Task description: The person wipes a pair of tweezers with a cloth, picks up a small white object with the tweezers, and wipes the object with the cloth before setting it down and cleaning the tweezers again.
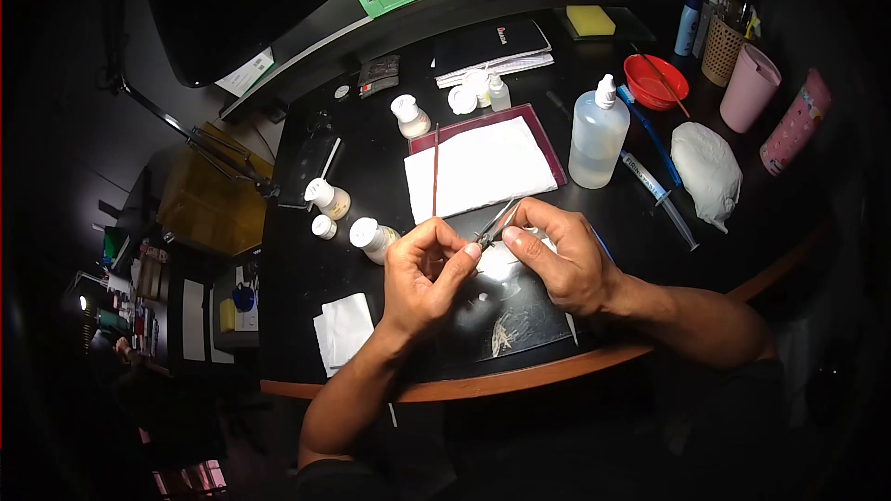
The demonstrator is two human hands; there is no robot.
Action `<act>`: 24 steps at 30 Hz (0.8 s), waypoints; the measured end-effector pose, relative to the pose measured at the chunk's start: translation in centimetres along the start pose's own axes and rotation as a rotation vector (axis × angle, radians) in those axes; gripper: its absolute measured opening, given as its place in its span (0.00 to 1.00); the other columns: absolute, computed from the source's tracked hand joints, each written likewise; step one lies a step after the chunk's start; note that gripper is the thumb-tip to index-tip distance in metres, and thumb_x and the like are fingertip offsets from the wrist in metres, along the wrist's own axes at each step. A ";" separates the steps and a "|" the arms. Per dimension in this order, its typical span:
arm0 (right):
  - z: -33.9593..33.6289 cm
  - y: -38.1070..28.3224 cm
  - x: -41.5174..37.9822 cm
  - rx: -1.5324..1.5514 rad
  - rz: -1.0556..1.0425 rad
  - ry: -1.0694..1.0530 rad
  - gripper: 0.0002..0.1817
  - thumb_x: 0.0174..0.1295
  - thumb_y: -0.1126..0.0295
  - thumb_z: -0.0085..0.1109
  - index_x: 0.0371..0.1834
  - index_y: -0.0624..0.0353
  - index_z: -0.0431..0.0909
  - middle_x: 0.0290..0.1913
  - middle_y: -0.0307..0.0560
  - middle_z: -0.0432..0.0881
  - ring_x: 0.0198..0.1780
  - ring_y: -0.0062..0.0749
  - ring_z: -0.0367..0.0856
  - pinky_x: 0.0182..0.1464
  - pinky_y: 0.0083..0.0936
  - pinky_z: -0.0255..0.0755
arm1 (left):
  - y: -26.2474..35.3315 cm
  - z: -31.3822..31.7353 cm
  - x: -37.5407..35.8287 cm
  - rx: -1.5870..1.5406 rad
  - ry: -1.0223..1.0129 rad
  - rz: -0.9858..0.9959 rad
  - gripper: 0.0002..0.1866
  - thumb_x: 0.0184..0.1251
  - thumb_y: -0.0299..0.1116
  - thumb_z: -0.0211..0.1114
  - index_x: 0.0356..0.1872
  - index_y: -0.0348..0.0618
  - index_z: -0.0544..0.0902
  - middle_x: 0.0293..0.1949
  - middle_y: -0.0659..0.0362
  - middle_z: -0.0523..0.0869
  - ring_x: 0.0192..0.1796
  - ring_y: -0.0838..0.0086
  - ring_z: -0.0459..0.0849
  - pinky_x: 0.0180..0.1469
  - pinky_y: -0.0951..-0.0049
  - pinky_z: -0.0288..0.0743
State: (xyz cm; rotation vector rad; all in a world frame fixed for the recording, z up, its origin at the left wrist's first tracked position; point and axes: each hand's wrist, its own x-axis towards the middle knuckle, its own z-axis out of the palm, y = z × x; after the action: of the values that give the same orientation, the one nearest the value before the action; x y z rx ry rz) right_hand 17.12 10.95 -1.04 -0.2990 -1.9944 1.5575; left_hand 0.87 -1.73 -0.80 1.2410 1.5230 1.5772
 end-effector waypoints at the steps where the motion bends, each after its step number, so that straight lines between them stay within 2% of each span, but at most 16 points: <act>1: 0.0 -0.3 0.0 0.007 0.024 -0.010 0.16 0.75 0.62 0.50 0.37 0.66 0.76 0.22 0.41 0.75 0.29 0.18 0.72 0.33 0.26 0.67 | 0.0 0.1 0.0 -0.001 0.004 0.007 0.10 0.69 0.30 0.67 0.31 0.39 0.77 0.23 0.62 0.81 0.24 0.86 0.76 0.25 0.85 0.66; 4: -0.2 0.0 -0.1 0.034 0.148 -0.024 0.17 0.76 0.62 0.50 0.36 0.65 0.77 0.23 0.41 0.76 0.30 0.17 0.72 0.34 0.26 0.68 | 0.0 -0.1 0.1 0.042 -0.013 0.001 0.12 0.68 0.31 0.70 0.29 0.40 0.77 0.23 0.63 0.81 0.24 0.86 0.76 0.27 0.85 0.66; 7: 0.2 0.1 0.0 -0.008 0.031 0.012 0.17 0.77 0.63 0.50 0.34 0.65 0.77 0.23 0.41 0.76 0.30 0.17 0.72 0.34 0.26 0.68 | -0.9 0.0 0.1 0.018 0.005 0.046 0.12 0.63 0.25 0.75 0.26 0.40 0.77 0.21 0.67 0.79 0.22 0.91 0.72 0.23 0.87 0.59; 10: 0.4 -0.1 0.0 -0.020 0.016 0.036 0.16 0.77 0.64 0.51 0.33 0.65 0.77 0.22 0.41 0.76 0.30 0.17 0.71 0.33 0.26 0.67 | -1.2 0.0 0.2 0.003 0.029 0.045 0.14 0.63 0.25 0.76 0.25 0.40 0.77 0.19 0.68 0.78 0.21 0.92 0.70 0.22 0.86 0.57; 13: 0.1 -0.3 -0.1 -0.013 0.057 0.009 0.16 0.77 0.63 0.51 0.33 0.62 0.76 0.23 0.31 0.72 0.29 0.12 0.66 0.31 0.20 0.63 | -0.4 -0.3 0.0 0.097 -0.014 0.018 0.12 0.65 0.25 0.73 0.25 0.41 0.77 0.23 0.64 0.81 0.26 0.86 0.76 0.30 0.84 0.66; 16: 0.0 -0.2 0.0 -0.050 0.022 0.024 0.16 0.77 0.64 0.51 0.33 0.65 0.77 0.21 0.41 0.75 0.28 0.17 0.71 0.31 0.26 0.67 | -0.6 -0.4 0.0 0.085 -0.020 0.017 0.12 0.64 0.25 0.73 0.25 0.41 0.77 0.24 0.64 0.81 0.27 0.86 0.76 0.31 0.84 0.67; 19: -0.1 -0.5 -0.1 -0.042 0.063 0.003 0.16 0.77 0.64 0.51 0.33 0.65 0.77 0.21 0.42 0.75 0.27 0.17 0.71 0.30 0.26 0.66 | -0.8 -0.6 0.0 0.084 -0.042 0.020 0.13 0.64 0.26 0.73 0.25 0.41 0.76 0.24 0.63 0.81 0.28 0.86 0.76 0.32 0.83 0.68; 24: 0.1 -0.3 -0.1 -0.053 -0.022 0.018 0.16 0.76 0.65 0.51 0.33 0.65 0.77 0.21 0.44 0.75 0.27 0.17 0.71 0.30 0.27 0.67 | -0.6 -0.4 0.0 0.107 -0.032 0.014 0.14 0.64 0.26 0.73 0.25 0.41 0.75 0.25 0.63 0.81 0.28 0.86 0.76 0.33 0.83 0.68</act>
State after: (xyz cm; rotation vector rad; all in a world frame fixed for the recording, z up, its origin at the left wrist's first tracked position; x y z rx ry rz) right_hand 17.17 10.73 -0.84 -0.3094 -2.0213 1.4848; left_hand 0.35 -1.80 -1.37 1.3317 1.5990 1.4940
